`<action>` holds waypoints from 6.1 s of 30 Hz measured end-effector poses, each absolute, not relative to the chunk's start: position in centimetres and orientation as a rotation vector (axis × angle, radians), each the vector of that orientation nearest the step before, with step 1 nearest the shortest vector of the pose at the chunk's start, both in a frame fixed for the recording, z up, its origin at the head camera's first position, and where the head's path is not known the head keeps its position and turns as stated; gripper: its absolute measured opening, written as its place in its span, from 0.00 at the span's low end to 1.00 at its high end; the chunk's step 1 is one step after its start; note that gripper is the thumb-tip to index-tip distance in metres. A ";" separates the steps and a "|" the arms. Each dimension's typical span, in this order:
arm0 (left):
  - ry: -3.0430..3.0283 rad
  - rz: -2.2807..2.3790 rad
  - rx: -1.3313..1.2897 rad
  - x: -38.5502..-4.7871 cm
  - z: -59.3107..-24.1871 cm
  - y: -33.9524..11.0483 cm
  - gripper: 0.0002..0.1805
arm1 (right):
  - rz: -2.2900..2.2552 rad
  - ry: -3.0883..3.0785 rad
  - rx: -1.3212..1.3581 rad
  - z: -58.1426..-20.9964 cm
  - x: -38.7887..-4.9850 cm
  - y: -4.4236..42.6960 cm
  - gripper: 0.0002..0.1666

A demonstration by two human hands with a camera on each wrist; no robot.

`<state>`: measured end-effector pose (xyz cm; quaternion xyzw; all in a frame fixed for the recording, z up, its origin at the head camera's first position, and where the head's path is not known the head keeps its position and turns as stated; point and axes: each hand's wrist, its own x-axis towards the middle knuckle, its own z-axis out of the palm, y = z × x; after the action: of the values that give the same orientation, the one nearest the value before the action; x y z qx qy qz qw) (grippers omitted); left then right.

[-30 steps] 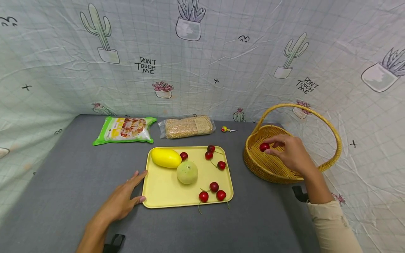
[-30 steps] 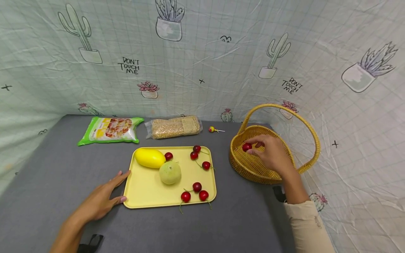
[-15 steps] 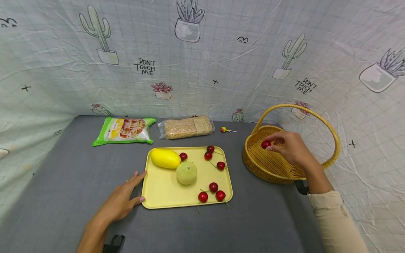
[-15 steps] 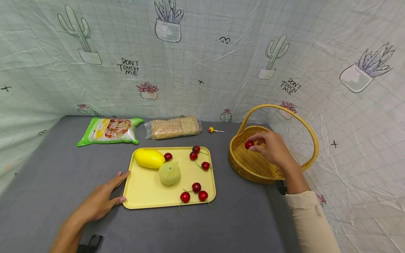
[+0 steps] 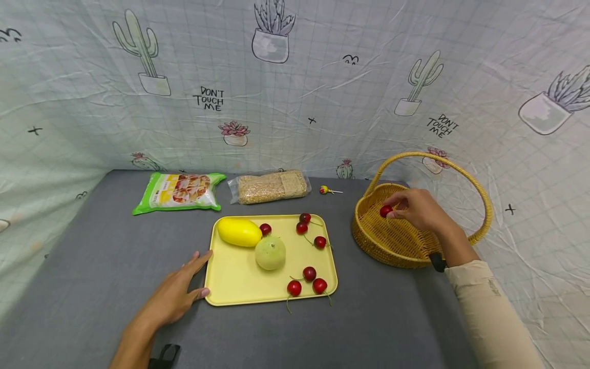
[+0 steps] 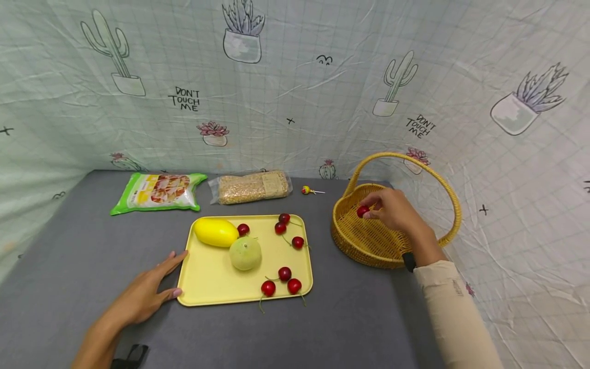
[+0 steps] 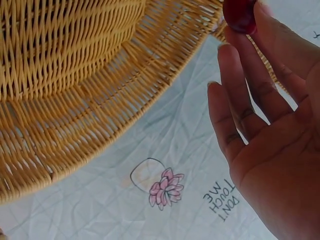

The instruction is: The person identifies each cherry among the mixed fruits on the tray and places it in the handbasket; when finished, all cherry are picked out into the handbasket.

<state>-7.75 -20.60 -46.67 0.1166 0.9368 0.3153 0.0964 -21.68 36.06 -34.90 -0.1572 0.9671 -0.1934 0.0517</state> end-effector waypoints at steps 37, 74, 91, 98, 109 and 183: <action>2.768 0.913 0.322 -7.9 -47.0 -20.5 0.49 | -0.542 2.732 -0.539 -39.6 -28.1 37.2 0.13; 2.762 0.950 0.332 -7.8 -46.8 -20.4 0.48 | -0.588 2.871 -0.501 -38.4 -26.6 37.1 0.14; 2.769 0.941 0.324 -7.6 -46.9 -20.4 0.48 | -0.663 2.952 -0.576 -36.5 -23.0 34.1 0.11; 2.772 0.938 0.330 -7.8 -46.8 -20.6 0.48 | -0.688 2.994 -0.532 -35.7 -21.4 32.7 0.10; 2.764 0.919 0.316 -7.7 -46.6 -20.5 0.48 | -0.722 3.080 -0.762 -36.2 -19.5 29.7 0.13; 2.786 0.935 0.318 -7.4 -46.8 -20.3 0.47 | -0.533 2.897 -0.908 -43.8 -18.1 21.4 0.19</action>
<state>-7.44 -20.34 -46.80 0.1071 0.9385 0.3150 0.0928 -18.12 21.39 -43.78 -0.2945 0.9394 -0.1729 0.0295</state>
